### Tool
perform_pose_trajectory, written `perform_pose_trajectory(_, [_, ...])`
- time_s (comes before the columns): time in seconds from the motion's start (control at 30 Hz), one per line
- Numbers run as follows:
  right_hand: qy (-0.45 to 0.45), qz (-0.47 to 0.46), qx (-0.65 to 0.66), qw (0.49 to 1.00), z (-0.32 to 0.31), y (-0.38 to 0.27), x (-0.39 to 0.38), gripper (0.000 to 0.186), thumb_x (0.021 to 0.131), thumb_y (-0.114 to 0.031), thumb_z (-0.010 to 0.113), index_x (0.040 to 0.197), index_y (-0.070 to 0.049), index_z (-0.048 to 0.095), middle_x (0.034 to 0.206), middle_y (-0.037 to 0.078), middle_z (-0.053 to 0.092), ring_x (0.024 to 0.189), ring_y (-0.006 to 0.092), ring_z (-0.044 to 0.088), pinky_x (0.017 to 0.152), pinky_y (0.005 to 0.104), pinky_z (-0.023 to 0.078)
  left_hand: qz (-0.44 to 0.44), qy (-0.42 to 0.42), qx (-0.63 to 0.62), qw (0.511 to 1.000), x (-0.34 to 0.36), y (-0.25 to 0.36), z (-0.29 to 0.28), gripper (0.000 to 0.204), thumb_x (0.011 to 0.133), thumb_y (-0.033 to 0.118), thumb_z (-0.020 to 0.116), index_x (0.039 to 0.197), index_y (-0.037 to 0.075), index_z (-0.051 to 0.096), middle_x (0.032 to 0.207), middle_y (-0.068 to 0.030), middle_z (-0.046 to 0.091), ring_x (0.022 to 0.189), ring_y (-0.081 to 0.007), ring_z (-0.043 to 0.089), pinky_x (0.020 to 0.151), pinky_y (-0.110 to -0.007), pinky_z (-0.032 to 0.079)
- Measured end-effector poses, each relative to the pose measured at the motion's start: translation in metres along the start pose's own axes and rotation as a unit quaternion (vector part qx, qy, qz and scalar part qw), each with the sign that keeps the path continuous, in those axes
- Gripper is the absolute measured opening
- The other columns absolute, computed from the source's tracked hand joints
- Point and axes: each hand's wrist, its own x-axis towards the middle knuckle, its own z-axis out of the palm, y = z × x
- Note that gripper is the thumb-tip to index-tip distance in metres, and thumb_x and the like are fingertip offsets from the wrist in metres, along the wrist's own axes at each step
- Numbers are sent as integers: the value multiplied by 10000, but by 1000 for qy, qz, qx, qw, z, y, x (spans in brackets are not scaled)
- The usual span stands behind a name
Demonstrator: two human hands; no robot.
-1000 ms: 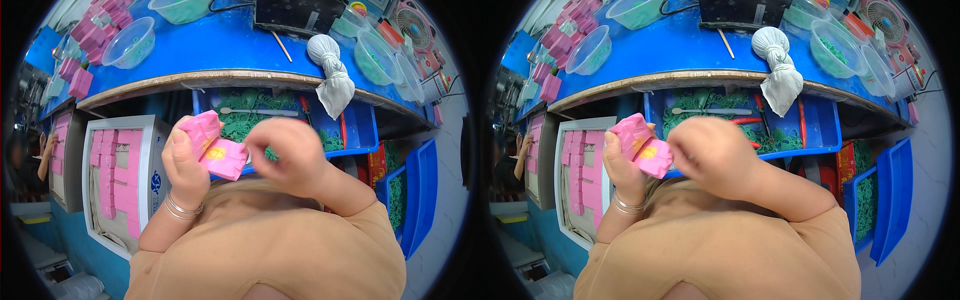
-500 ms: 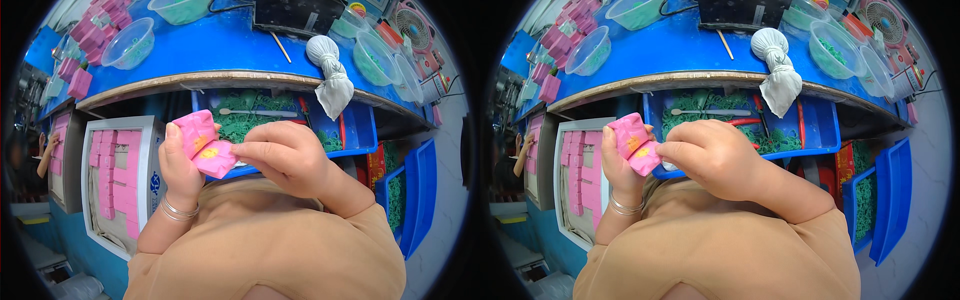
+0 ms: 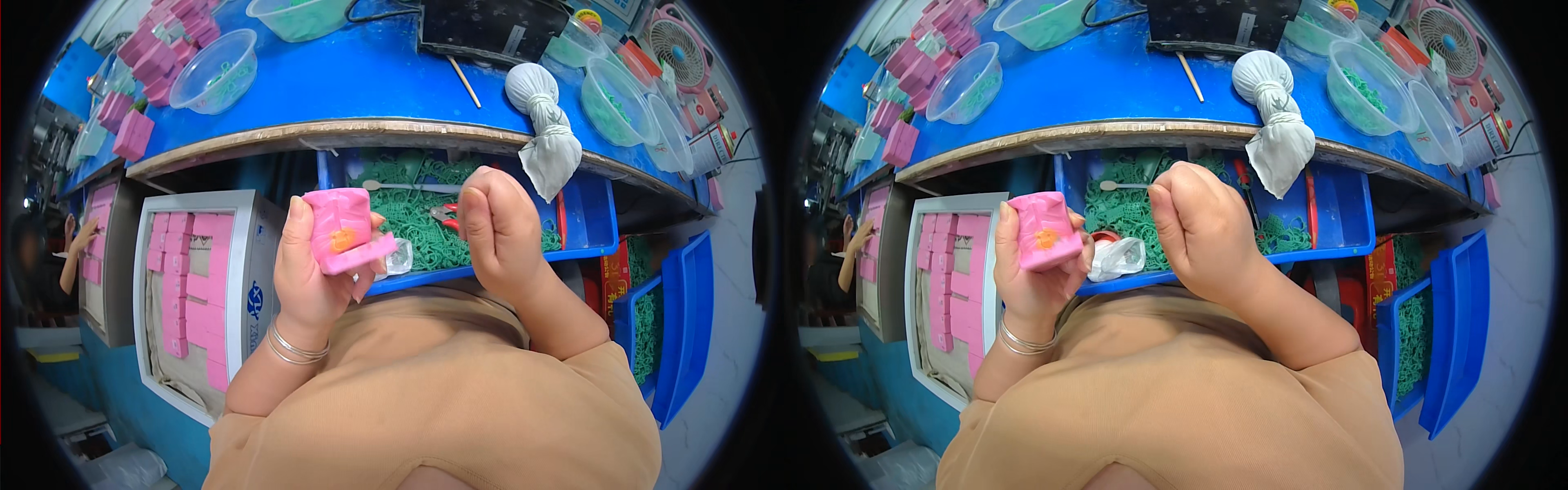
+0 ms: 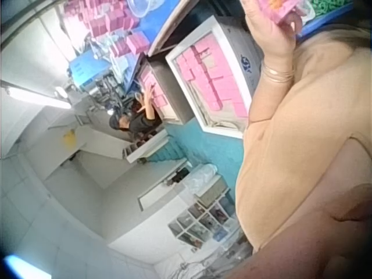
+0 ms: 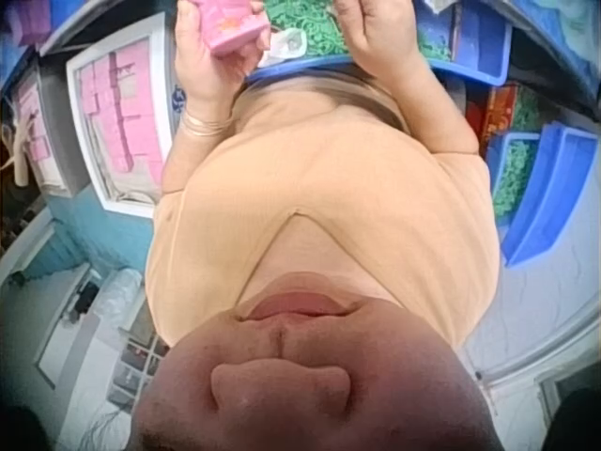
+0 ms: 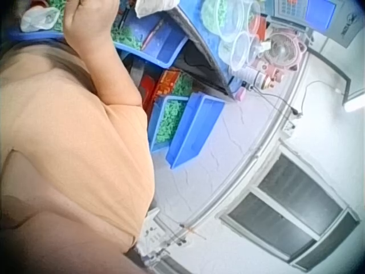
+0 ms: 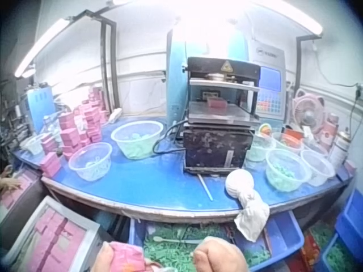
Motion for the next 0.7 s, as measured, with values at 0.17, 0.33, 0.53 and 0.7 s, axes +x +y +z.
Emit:
perform_pose_trajectory(0.17, [5,64,174,983,8,-7,2,187,825,-126,599,973,-22,551,779,78,509,705,190,500,605,287,407,-37,-67,147,986,-1,0,7,631,910,569,242,1105,1,436,868,-179,603,699,-272,642,471,-302,528])
perform_pose_trajectory(0.33, [-56,49,241,968,8,-6,5,376,738,-313,704,921,-24,547,795,76,503,769,203,488,683,322,392,26,-162,104,981,-8,-6,12,588,905,557,243,1127,20,334,1006,-201,549,841,-262,625,539,-317,548])
perform_pose_trajectory(0.53, [-71,-96,145,982,7,-2,9,306,730,-295,706,789,-55,526,724,72,470,679,243,436,632,343,335,168,-237,360,887,-13,-6,4,395,953,342,380,1143,-5,374,1074,-111,494,919,-133,506,810,-257,424])
perform_pose_trajectory(0.7, [-34,-136,74,987,2,-2,9,277,717,-275,715,755,-67,535,714,60,471,662,233,438,617,343,325,264,-248,377,852,-1,-7,2,254,896,171,522,1078,8,455,967,-126,534,865,-214,531,817,-322,424])
